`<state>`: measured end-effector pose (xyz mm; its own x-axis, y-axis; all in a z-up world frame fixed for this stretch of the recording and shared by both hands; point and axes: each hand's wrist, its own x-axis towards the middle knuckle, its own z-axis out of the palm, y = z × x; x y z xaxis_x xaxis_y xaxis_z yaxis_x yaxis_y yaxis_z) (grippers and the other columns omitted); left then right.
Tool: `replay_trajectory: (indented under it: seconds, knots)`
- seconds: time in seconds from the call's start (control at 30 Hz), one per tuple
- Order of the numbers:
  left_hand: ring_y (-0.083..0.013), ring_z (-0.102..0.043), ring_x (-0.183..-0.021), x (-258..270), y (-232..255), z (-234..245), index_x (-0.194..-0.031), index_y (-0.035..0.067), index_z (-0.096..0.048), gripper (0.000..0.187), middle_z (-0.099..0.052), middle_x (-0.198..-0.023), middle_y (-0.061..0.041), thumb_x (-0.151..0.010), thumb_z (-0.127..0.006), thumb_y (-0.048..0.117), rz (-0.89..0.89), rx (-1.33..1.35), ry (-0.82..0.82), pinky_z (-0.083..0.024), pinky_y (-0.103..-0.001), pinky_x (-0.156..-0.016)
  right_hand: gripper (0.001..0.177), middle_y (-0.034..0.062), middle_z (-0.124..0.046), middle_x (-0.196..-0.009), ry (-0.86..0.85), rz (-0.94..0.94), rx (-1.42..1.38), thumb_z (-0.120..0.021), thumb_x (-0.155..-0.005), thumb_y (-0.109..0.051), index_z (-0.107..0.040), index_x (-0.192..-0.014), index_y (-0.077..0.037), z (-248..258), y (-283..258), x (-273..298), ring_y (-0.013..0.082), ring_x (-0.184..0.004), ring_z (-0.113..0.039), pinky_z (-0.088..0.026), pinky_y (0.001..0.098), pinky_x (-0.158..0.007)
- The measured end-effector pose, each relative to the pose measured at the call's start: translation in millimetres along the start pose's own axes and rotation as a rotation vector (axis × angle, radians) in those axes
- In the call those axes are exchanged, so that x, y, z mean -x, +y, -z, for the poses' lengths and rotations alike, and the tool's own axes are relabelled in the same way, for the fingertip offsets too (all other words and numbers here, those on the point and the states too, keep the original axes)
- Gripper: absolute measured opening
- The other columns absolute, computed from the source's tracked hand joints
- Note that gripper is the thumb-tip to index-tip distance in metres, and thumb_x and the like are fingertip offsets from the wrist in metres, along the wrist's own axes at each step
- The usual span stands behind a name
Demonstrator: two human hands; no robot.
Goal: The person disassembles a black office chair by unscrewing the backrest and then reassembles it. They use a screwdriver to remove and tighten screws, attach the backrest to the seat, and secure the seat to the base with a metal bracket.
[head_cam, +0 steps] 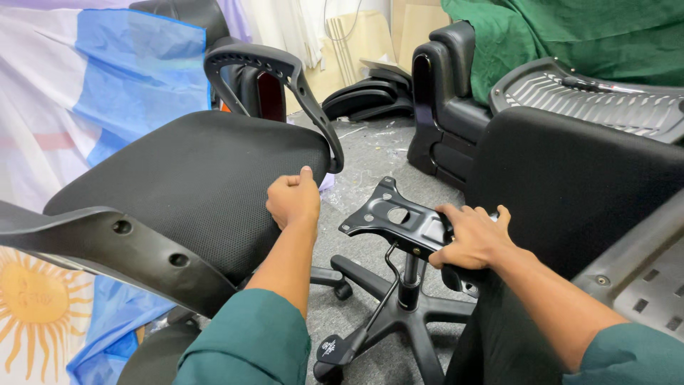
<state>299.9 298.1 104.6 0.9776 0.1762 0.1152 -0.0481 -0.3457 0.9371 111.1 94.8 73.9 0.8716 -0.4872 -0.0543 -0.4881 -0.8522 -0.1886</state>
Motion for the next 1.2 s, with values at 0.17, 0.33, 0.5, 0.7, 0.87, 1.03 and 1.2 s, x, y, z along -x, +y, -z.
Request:
replay_trajectory:
  seconds: [0.17,0.33,0.5,0.7,0.87,1.03,1.2]
  knots:
    - [-0.0379,-0.036,-0.140,-2,13,43,-0.145,0.005,-0.048,0.092,-0.046,-0.150,-0.019,-0.074,-0.086,0.049,-0.382,-0.737,0.027,-0.033,-0.051,-0.110,0.108,0.0116,-0.064,-0.129,0.001,-0.037,-0.015,-0.082,-0.050,-0.054,-0.048,-0.149,-0.028,-4,0,0,0.0309,-0.131,-0.053,-0.016,0.0654,-0.120]
    - [-0.0447,-0.013,-0.152,-5,-16,65,-0.161,0.014,-0.020,0.116,-0.018,-0.165,-0.023,-0.072,-0.089,0.042,-0.408,-1.126,-0.171,-0.017,-0.057,-0.119,0.106,0.0114,-0.063,-0.131,0.019,-0.037,-0.021,-0.082,-0.051,-0.055,-0.048,-0.149,-0.029,-5,0,-3,0.0309,-0.134,-0.051,-0.014,0.0668,-0.120]
    - [-0.0432,-0.017,-0.152,-8,-31,68,-0.161,0.016,-0.022,0.113,-0.021,-0.164,-0.021,-0.073,-0.089,0.036,-0.454,-1.194,-0.150,-0.019,-0.058,-0.118,0.105,0.0114,-0.063,-0.132,0.051,-0.051,-0.024,-0.083,-0.052,-0.057,-0.050,-0.148,-0.030,-6,1,-12,0.0314,-0.135,-0.051,-0.015,0.0661,-0.120]
    - [-0.0359,-0.022,-0.153,-4,-38,95,-0.160,0.021,-0.025,0.114,-0.026,-0.164,-0.015,-0.069,-0.091,0.038,-0.512,-1.195,-0.148,-0.022,-0.054,-0.120,0.107,0.0134,-0.061,-0.135,0.049,-0.090,0.025,-0.082,-0.054,-0.062,-0.048,-0.150,-0.029,-10,-3,-19,0.0338,-0.136,-0.050,-0.017,0.0678,-0.118]
    - [-0.0334,-0.022,-0.152,-11,-32,96,-0.159,0.023,-0.024,0.119,-0.026,-0.164,-0.012,-0.065,-0.094,0.044,-0.512,-1.215,-0.164,-0.022,-0.053,-0.119,0.109,0.0154,-0.064,-0.130,0.042,-0.072,0.039,-0.080,-0.054,-0.066,-0.048,-0.150,-0.023,-9,-11,-21,0.0346,-0.129,-0.057,-0.021,0.0671,-0.117]
    - [-0.0346,-0.025,-0.151,-16,-29,78,-0.159,0.019,-0.027,0.116,-0.029,-0.162,-0.015,-0.066,-0.093,0.041,-0.512,-1.169,-0.148,-0.022,-0.052,-0.120,0.105,0.0158,-0.069,-0.120,0.028,-0.079,0.039,-0.079,-0.054,-0.066,-0.054,-0.146,-0.021,-6,-25,-14,0.0331,-0.117,-0.064,-0.034,0.0522,-0.106]
    - [-0.0362,-0.026,-0.150,-18,-24,69,-0.158,0.017,-0.029,0.115,-0.030,-0.160,-0.017,-0.065,-0.093,0.038,-0.485,-1.132,-0.167,-0.021,-0.050,-0.120,0.099,0.0150,-0.069,-0.118,0.048,-0.174,-0.019,-0.082,-0.054,-0.062,-0.059,-0.140,-0.019,-3,-43,-6,0.0306,-0.115,-0.064,-0.032,0.0483,-0.104]
